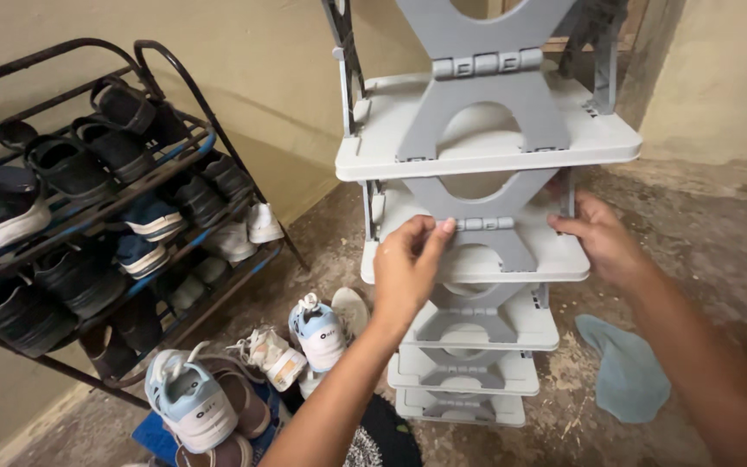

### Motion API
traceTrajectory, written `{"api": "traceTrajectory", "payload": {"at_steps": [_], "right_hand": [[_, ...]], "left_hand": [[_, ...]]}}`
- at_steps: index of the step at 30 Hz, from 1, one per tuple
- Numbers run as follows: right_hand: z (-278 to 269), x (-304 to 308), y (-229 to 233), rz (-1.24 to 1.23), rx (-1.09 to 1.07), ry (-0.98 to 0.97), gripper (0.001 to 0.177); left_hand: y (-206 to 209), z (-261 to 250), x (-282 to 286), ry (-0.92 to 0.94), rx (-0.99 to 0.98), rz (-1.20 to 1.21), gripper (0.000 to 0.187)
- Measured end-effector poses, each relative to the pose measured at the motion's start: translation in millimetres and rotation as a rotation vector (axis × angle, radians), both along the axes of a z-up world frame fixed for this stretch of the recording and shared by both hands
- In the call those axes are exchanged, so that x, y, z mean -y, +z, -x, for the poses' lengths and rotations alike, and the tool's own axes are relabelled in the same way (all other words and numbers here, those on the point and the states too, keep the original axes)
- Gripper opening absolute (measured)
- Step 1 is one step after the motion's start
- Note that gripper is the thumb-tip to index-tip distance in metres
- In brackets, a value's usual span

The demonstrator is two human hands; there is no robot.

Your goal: The person assembles a white plastic shoe rack by unfolding and interlocking multiple tiers. They then wipe the top surface of the assembled rack with a light blue cloth.

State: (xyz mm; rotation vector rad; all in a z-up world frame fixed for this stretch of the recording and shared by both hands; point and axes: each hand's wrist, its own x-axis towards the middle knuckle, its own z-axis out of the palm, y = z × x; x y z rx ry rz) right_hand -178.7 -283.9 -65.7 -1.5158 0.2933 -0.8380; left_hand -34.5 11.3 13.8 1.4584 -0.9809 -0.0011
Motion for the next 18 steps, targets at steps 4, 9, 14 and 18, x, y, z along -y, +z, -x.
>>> {"api": "traceTrajectory", "payload": {"at_steps": [4, 9, 14, 18], "right_hand": [[-1.6, -17.7, 17.5, 0.003, -0.046, -0.132, 0.044], [18.0, -125.7, 44.6, 0.358, 0.327, -0.518, 0.031], [-20.1, -152.1, 79.2, 0.081, 0.219, -0.205, 0.042], [-39.7, -140.8, 61.0, 0.128, 0.234, -0.246, 0.047]], "left_hand": [[4.3, -0.8, 3.1, 0.085, 0.061, -0.104, 0.040], [4.9, -17.2, 14.1, -0.076, -0.042, -0.023, 0.042], [5.8, -27.0, 29.9, -0.173, -0.190, 0.151, 0.042], [2.3, -20.7, 27.9, -0.054, -0.166, 0.055, 0.052]]}}
